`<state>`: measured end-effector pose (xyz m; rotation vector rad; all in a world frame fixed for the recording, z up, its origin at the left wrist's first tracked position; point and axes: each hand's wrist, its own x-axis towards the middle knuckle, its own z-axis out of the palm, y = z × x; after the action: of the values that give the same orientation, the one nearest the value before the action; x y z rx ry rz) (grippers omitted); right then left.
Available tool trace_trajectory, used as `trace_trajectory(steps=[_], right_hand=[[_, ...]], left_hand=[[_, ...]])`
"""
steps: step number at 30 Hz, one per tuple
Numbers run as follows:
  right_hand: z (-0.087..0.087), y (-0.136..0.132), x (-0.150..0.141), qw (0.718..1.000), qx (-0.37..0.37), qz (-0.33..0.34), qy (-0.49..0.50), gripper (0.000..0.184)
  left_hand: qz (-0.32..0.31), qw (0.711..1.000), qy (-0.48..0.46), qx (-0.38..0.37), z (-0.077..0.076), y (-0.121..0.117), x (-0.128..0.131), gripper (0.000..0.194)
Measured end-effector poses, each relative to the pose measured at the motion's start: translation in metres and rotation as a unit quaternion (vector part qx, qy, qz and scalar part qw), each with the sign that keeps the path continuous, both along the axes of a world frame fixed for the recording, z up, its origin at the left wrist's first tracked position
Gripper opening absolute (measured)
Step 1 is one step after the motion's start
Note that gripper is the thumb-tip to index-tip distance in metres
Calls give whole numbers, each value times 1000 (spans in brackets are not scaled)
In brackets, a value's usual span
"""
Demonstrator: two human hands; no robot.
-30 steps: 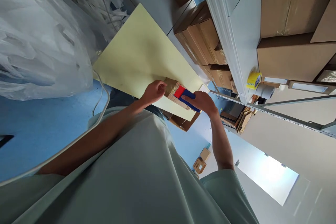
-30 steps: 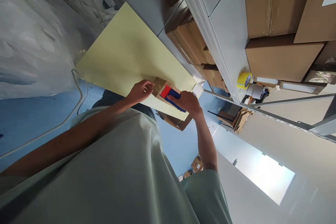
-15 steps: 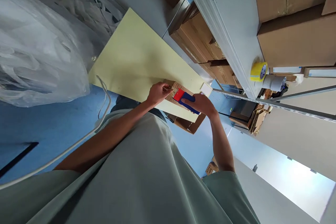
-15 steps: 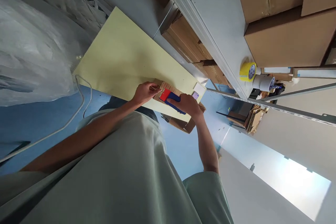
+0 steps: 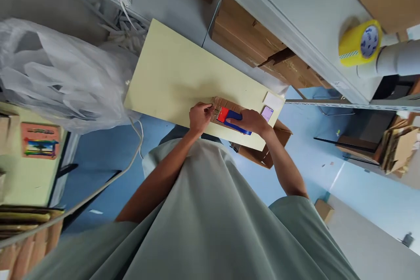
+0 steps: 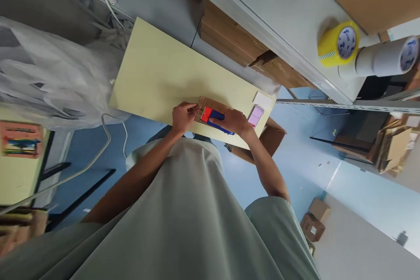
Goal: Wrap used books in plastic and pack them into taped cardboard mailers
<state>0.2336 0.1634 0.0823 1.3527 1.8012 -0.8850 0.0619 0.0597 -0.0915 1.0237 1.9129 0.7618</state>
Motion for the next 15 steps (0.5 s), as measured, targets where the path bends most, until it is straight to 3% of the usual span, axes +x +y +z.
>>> trace_trajectory(steps=[3, 5, 11, 15], right_hand=[[-2, 4, 14, 999, -1, 0, 38, 60], [6, 8, 34, 999, -19, -6, 41, 59], [44, 16, 136, 995, -75, -71, 1, 70], [43, 14, 172, 992, -88, -91, 24, 70]], left_hand=[[9, 1000, 25, 7, 0, -2, 1, 16], [16, 999, 43, 15, 0, -3, -1, 15], [24, 996, 78, 27, -1, -1, -3, 18], [9, 996, 89, 23, -1, 2, 3, 17]])
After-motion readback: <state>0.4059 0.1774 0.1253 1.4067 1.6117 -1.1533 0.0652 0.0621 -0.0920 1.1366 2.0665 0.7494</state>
